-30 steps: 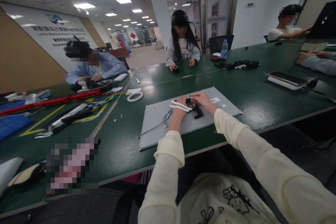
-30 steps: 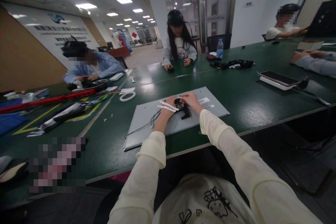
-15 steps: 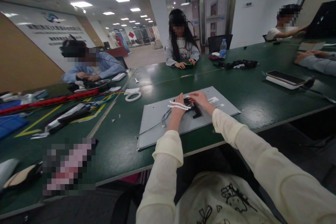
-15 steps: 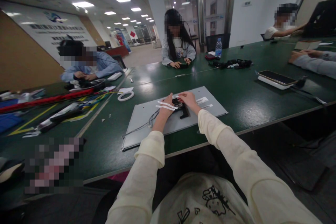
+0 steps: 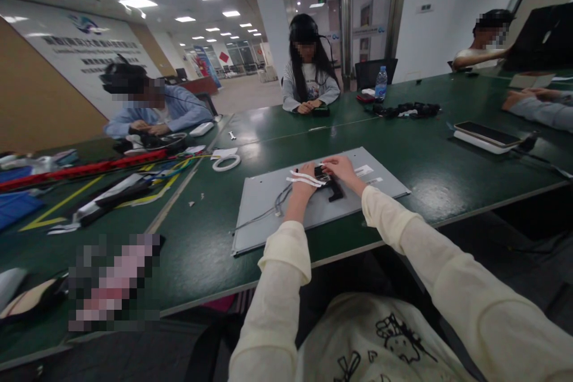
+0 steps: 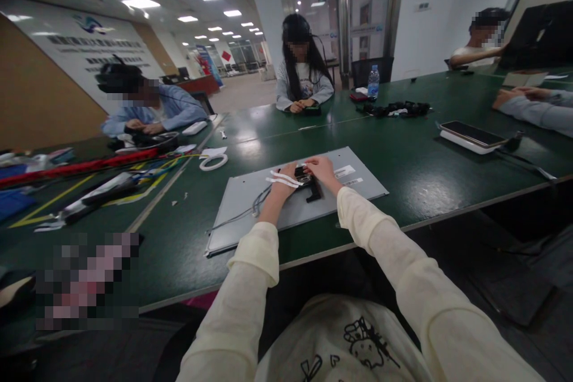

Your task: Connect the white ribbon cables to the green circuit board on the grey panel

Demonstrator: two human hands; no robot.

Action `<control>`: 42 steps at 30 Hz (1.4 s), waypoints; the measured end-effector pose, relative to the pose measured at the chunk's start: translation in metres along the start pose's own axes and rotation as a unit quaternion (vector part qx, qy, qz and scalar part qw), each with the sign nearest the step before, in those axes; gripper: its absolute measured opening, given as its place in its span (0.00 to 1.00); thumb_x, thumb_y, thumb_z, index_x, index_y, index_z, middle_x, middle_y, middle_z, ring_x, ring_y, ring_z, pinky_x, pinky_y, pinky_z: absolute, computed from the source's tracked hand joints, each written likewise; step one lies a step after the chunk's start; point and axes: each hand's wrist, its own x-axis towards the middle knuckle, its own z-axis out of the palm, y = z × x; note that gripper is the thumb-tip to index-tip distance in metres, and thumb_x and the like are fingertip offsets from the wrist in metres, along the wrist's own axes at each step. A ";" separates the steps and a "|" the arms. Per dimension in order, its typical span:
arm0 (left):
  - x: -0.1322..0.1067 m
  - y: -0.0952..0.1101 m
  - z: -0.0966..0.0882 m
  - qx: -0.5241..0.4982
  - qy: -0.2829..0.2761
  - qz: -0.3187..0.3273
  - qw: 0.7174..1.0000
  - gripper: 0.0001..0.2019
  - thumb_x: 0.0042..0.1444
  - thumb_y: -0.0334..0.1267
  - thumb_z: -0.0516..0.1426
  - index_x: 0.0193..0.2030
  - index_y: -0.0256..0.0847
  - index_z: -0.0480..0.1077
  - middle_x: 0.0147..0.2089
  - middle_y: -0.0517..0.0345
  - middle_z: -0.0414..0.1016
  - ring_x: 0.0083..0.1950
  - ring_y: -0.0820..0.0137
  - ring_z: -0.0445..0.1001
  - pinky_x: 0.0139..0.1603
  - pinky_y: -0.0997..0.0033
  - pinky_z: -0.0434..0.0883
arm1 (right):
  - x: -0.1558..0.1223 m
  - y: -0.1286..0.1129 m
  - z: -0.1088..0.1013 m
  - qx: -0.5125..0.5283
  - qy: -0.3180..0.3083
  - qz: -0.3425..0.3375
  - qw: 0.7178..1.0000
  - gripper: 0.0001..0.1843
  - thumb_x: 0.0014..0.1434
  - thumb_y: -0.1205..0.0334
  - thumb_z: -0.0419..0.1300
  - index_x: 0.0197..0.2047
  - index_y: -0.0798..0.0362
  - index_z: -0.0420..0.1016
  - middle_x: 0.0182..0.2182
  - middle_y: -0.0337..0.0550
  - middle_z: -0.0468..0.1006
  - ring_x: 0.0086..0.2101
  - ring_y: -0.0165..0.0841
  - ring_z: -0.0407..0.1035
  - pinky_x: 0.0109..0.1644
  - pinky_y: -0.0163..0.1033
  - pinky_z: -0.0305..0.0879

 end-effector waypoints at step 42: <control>0.002 0.009 -0.021 -0.009 -0.068 -0.004 0.998 0.13 0.58 0.37 0.55 0.47 0.31 0.72 0.48 0.37 0.77 0.51 0.53 0.75 0.52 0.56 0.68 | -0.006 -0.006 -0.015 -0.341 0.005 -0.061 0.938 0.13 0.60 0.67 0.54 0.44 0.55 0.79 0.35 0.46 0.81 0.36 0.32 0.74 0.44 0.34 0.68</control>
